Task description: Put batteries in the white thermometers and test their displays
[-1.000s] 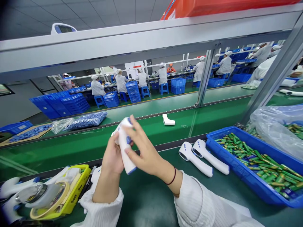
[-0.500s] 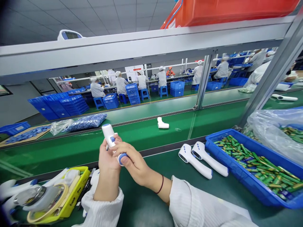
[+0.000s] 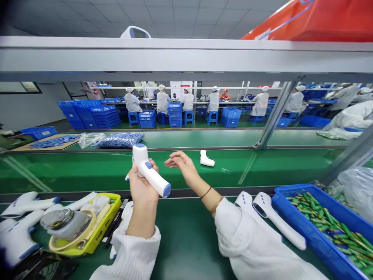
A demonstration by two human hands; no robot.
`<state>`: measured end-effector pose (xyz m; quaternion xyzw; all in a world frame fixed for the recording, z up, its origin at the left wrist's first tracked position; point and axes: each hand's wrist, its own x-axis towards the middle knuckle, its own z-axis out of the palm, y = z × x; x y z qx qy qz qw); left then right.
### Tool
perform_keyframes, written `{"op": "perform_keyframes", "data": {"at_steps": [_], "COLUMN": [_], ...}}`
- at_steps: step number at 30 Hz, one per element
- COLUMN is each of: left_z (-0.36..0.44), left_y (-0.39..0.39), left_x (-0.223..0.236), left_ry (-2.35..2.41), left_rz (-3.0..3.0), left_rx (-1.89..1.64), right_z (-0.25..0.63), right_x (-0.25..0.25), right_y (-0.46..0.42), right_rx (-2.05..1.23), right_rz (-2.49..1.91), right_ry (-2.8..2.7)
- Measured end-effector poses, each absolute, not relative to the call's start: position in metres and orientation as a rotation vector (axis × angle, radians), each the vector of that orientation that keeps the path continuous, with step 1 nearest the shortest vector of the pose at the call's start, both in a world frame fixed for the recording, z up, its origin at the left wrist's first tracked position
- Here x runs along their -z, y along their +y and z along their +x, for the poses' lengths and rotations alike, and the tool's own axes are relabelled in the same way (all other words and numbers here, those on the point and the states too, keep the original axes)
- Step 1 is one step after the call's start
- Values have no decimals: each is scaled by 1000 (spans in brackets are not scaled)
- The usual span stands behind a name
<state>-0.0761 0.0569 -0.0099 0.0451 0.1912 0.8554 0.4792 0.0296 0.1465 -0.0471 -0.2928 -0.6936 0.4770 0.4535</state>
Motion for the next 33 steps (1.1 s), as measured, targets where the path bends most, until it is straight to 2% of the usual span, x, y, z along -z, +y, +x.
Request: {"op": "perform_keyframes", "data": {"at_steps": [5,10,14,18,26,33], "left_z": [-74,-67,-67,-65,-45,-36], "left_y": [56,56,56,54,53,59], "left_x": [9,10,9,8,18,27], "left_ry": [442,440,434,440,535,682], "left_rz": [68,143,188,223,303,311], "left_rx": [-2067,-2027,-2040,-2037,-1979,-1846], "right_z": [63,100,105,103,151,168], "right_x": [81,110,114,94,11,2], "right_y": [228,242,243,231,156,109], "right_rx": [-822,-657,-625,-684,-781,-754], "right_rz": [-968,-1115,-1166,-1106,-870,-794], "right_ry": [-1858,-1926,-1925,-1840,-1338,-1049]}}
